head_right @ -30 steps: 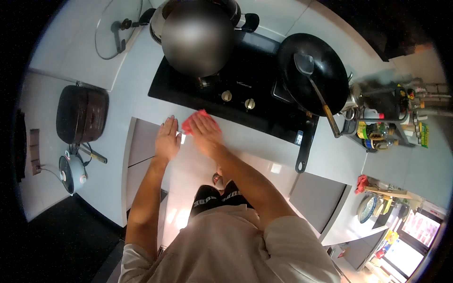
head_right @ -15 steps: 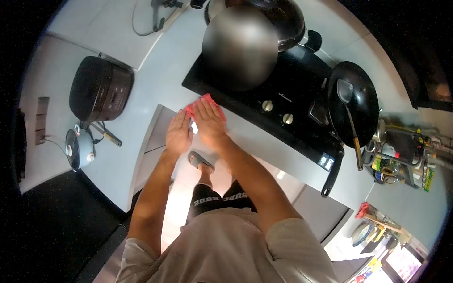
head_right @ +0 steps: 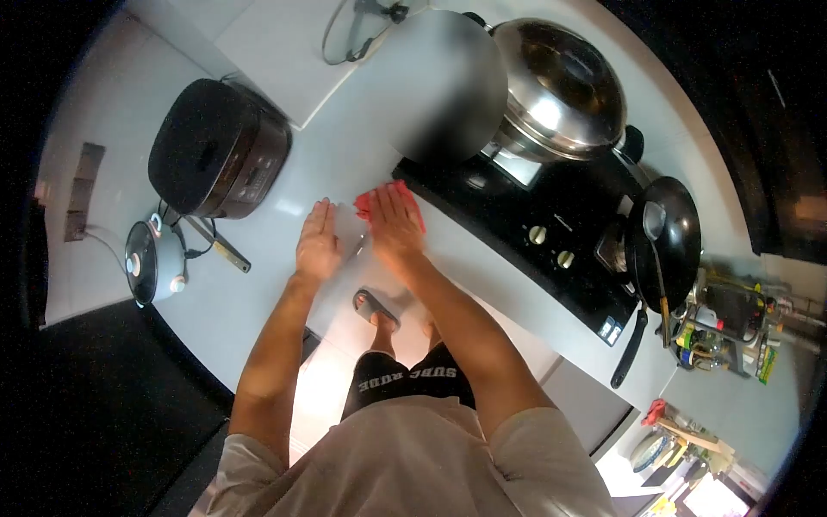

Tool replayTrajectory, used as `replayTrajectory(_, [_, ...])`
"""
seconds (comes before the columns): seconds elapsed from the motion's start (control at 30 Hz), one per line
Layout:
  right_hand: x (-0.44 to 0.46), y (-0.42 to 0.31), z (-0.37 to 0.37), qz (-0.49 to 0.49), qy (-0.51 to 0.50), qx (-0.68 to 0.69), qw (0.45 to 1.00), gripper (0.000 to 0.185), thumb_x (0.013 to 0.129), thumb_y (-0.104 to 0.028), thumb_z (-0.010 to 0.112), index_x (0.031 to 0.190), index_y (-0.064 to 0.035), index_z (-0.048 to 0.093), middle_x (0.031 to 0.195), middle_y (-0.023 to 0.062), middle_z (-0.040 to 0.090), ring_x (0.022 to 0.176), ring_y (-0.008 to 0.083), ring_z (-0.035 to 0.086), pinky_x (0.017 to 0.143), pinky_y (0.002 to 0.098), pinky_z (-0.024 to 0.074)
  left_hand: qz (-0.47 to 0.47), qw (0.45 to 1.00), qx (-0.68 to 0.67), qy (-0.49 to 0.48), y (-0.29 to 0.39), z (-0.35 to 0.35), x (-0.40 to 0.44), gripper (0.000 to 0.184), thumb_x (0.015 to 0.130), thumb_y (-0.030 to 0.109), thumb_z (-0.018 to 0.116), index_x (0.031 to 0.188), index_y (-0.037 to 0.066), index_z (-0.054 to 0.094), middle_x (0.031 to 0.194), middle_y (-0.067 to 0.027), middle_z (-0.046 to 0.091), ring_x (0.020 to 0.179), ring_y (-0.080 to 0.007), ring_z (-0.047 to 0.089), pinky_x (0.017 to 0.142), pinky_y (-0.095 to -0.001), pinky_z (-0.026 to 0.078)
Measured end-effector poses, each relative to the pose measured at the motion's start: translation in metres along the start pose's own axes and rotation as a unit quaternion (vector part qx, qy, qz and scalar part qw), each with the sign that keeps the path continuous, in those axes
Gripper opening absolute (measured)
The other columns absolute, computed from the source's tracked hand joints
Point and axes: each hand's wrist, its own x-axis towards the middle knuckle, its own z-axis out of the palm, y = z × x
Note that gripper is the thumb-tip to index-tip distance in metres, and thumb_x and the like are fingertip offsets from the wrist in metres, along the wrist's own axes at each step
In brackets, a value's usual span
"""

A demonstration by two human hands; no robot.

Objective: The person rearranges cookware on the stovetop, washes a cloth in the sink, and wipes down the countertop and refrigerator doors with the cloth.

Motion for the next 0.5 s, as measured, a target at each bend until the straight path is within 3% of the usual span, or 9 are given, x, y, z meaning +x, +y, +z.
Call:
replayTrajectory(0.17, [0.021,-0.003,0.004,-0.191,-0.051,0.051,0.979,0.065,0.094,-0.026,0.069,0.153,-0.0038,0.054,0.159,0.015,0.054,0.15,0.0346,0.046,0.126,0.0512,0.0307,0.03,0.999,-0.026,0.011,-0.013,-0.009,0.012,0.064,0.093,0.014,0.062,0.154,-0.004,0.05,0.166,-0.0198,0.044,0.154,-0.0375,0.041,0.129,-0.0481,0.031])
replayTrajectory(0.27, [0.035,0.0,-0.001,-0.168,-0.045,-0.014,0.985,0.058,0.099,-0.034,0.061,0.147,-0.0016,0.059,0.156,0.0166,0.057,0.149,0.0354,0.047,0.128,0.0504,0.0279,0.044,0.999,-0.009,0.027,-0.029,-0.008,0.023,0.064,0.098,0.021,0.061,0.156,-0.002,0.047,0.168,-0.0169,0.042,0.156,-0.0348,0.038,0.13,-0.0477,0.03])
replayTrajectory(0.37, [0.075,-0.004,0.019,-0.106,-0.024,-0.015,0.994,0.06,0.103,-0.038,0.057,0.151,-0.001,0.055,0.16,0.0182,0.052,0.153,0.0356,0.042,0.129,0.0516,0.0246,0.049,0.998,-0.001,0.034,-0.045,-0.012,0.035,0.064,0.103,0.029,0.059,0.157,-0.002,0.047,0.169,-0.0171,0.04,0.158,-0.0345,0.035,0.131,-0.047,0.027])
replayTrajectory(0.5, [0.135,-0.011,0.055,0.091,-0.021,-0.032,0.995,0.067,0.107,-0.041,0.05,0.158,0.0013,0.045,0.168,0.0199,0.04,0.158,0.0369,0.032,0.131,0.052,0.0186,0.035,0.999,-0.014,0.021,-0.06,-0.01,0.058,0.068,0.105,0.035,0.058,0.16,-0.001,0.043,0.171,-0.0176,0.037,0.16,-0.0341,0.03,0.132,-0.047,0.022])
